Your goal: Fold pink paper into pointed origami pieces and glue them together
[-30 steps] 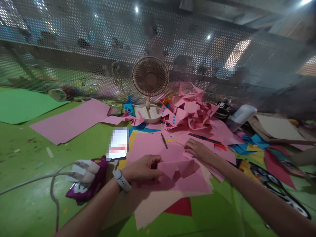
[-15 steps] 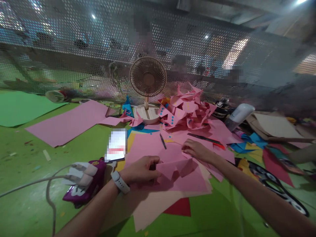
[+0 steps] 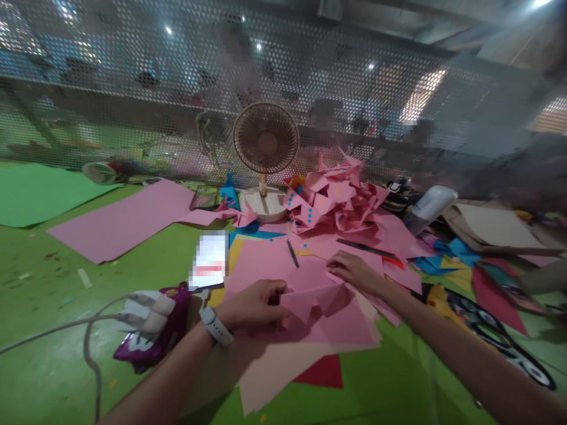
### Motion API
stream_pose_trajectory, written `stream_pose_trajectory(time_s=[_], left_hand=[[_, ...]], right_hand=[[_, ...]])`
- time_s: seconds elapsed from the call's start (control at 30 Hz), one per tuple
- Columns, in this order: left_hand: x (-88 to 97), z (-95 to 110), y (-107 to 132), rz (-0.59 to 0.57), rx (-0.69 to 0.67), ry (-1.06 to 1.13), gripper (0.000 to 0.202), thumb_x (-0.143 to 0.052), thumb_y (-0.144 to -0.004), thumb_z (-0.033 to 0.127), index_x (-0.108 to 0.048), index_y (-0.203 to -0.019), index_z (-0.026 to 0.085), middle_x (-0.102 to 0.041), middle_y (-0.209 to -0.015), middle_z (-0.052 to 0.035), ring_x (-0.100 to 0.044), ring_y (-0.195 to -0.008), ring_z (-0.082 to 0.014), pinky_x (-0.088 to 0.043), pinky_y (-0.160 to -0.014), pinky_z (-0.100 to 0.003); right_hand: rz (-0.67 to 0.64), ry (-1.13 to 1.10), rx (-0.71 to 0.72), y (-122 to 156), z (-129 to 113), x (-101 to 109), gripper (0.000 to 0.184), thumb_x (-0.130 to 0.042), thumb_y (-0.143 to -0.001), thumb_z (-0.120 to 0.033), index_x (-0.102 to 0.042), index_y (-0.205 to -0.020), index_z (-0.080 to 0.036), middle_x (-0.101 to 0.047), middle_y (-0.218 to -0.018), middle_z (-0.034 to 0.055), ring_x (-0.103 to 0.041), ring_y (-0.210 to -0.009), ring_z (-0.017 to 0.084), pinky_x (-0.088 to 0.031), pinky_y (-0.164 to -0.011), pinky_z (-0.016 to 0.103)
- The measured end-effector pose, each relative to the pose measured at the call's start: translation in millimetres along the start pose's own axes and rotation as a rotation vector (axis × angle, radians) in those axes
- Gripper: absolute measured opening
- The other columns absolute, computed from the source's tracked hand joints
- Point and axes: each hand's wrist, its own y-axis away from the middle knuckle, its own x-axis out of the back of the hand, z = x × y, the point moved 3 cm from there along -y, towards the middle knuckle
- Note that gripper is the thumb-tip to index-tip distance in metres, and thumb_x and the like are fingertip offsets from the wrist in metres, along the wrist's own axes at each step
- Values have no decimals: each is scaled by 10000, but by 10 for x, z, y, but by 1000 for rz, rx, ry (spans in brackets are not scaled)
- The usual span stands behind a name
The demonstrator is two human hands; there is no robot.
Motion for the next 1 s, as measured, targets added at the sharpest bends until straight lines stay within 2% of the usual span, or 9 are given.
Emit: stream_pose_trajectory(time_s=[0.17, 0.3, 0.5, 0.57, 0.63, 0.73, 0.8, 0.87, 1.0], left_hand=[[-5, 1, 0, -1, 17, -4, 172, -543, -698, 231, -539, -854, 159, -585, -634, 17, -523, -509, -108, -353, -417, -178], [-5, 33, -1, 5, -40, -6, 122, -557, -686, 207, -537, -796, 159, -568, -640, 27, -509, -529, -93, -359, -443, -172], [-17, -40, -29, -16, -41, 125, 123, -572, -708, 225, -506, -795, 168, -588, -678, 11, -558, -579, -118, -426, -511, -214], [-19, -56, -42, -32, -59, 169, 132, -586, -711, 238, -493, -770, 168, -587, -665, 9, -565, -567, -119, -435, -515, -223], [-19, -61, -50, -41, -66, 192, 148, -598, -715, 252, -485, -760, 167, -584, -637, 11, -564, -539, -117, -437, -506, -225], [-18, -45, -57, -15, -84, 213, 174, -611, -724, 263, -472, -765, 167, -576, -604, 19, -560, -506, -111, -434, -495, -224], [-24, -27, -60, 14, -106, 243, 178, -613, -729, 255, -465, -774, 166, -573, -592, 21, -565, -504, -113, -436, -496, -226], [-36, -12, -64, 36, -122, 280, 182, -613, -734, 253, -461, -780, 164, -568, -574, 24, -570, -501, -118, -440, -495, -232], [-59, 15, -72, 54, -181, 363, 205, -613, -751, 290, -464, -801, 158, -613, -629, -11, -578, -515, -118, -455, -513, -247]], right_hand=[[34, -4, -14, 18, -18, -33, 133, -500, -832, -214, -619, -778, -188, -591, -808, 48, -538, -767, 168, -402, -721, 293], [77, -30, -48, 40, -7, -37, 95, -540, -797, -213, -619, -752, -185, -592, -782, 35, -539, -742, 162, -402, -696, 286], [189, -148, -134, 56, -49, 183, 181, -524, -812, -328, -606, -802, -167, -609, -750, 27, -555, -674, 152, -431, -617, 272], [252, -293, -167, 57, -218, 268, 214, -548, -797, -370, -596, -828, -164, -608, -745, 24, -558, -681, 151, -444, -624, 274], [244, -446, -171, 58, -496, 277, 209, -603, -762, -376, -600, -813, -173, -607, -742, 12, -555, -693, 147, -445, -639, 271], [120, -475, -153, 70, -969, 140, 141, -594, -783, -326, -616, -801, -189, -615, -758, 6, -556, -708, 139, -439, -653, 262], [73, -450, -145, 85, -1187, 11, 109, -569, -803, -292, -619, -805, -195, -617, -765, 5, -557, -703, 136, -436, -642, 257], [100, -405, -135, 99, -1290, -83, 93, -561, -812, -273, -619, -806, -201, -616, -779, 6, -554, -715, 137, -432, -644, 257], [173, -346, -96, 114, -1316, -149, 81, -553, -824, -247, -629, -813, -219, -622, -821, 7, -552, -764, 145, -431, -694, 272]])
